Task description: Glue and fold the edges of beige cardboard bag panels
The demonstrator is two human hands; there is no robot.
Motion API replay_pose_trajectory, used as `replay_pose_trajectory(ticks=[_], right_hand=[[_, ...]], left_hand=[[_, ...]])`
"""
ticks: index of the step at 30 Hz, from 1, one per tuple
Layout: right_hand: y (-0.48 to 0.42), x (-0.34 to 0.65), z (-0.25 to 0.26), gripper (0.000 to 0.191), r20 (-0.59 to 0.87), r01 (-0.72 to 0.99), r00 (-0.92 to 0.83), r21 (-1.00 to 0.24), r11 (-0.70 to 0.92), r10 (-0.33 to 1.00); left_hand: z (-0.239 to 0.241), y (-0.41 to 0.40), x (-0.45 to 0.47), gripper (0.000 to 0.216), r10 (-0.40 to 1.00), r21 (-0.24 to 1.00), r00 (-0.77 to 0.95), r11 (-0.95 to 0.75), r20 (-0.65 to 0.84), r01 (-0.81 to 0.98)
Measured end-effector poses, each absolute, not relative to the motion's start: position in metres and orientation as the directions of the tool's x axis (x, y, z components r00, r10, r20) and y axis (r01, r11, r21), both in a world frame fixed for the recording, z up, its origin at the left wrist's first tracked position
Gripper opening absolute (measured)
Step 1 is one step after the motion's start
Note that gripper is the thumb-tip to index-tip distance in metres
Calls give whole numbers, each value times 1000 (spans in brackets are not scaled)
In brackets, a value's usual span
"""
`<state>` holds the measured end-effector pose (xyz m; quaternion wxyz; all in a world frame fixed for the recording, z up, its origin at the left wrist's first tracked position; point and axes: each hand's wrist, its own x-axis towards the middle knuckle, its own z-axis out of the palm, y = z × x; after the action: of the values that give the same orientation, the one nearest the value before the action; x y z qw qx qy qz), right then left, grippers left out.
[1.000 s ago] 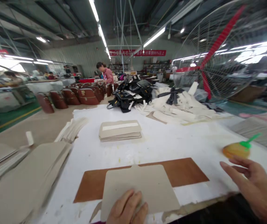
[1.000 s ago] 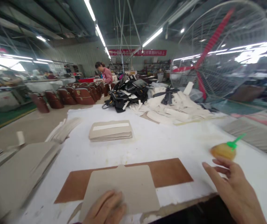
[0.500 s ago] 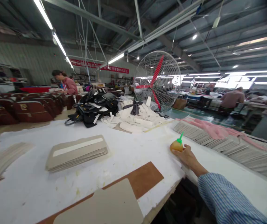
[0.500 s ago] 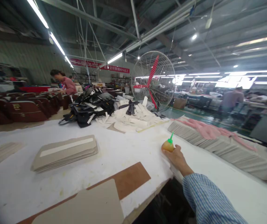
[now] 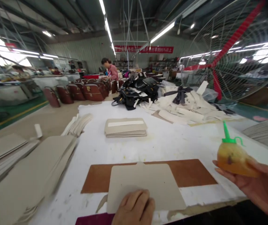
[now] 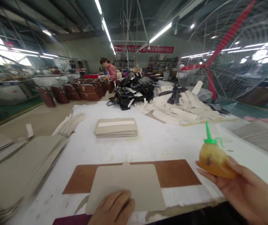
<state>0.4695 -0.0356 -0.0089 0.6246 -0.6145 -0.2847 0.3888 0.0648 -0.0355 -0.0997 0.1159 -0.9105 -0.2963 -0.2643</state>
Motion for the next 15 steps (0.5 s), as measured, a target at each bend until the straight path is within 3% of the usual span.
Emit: replay_pose_trajectory(ticks=[2,4,9,12,15], right_hand=[[-40,448,-11,71,-274,-375,532,-925,-67,801],[-41,432,-11,79,-381,-450,518,-883,-134,766],[-41,401,-5,82,-482,-551,473,-815,-179,737],[-46,389,-10,71,-513,-597,432,-779,-191,742],[-54,386,-21,66,-486,-533,410,-814,-230,771]], left_hand=[[-100,-35,62,31,463,-50,717,-822,521,567],[-99,-36,61,45,472,-35,745,-834,471,551],[-91,-39,62,61,504,-2,756,-832,418,555],[-85,-40,67,60,500,-2,734,-826,460,564],[-82,-40,71,57,498,21,679,-814,540,580]])
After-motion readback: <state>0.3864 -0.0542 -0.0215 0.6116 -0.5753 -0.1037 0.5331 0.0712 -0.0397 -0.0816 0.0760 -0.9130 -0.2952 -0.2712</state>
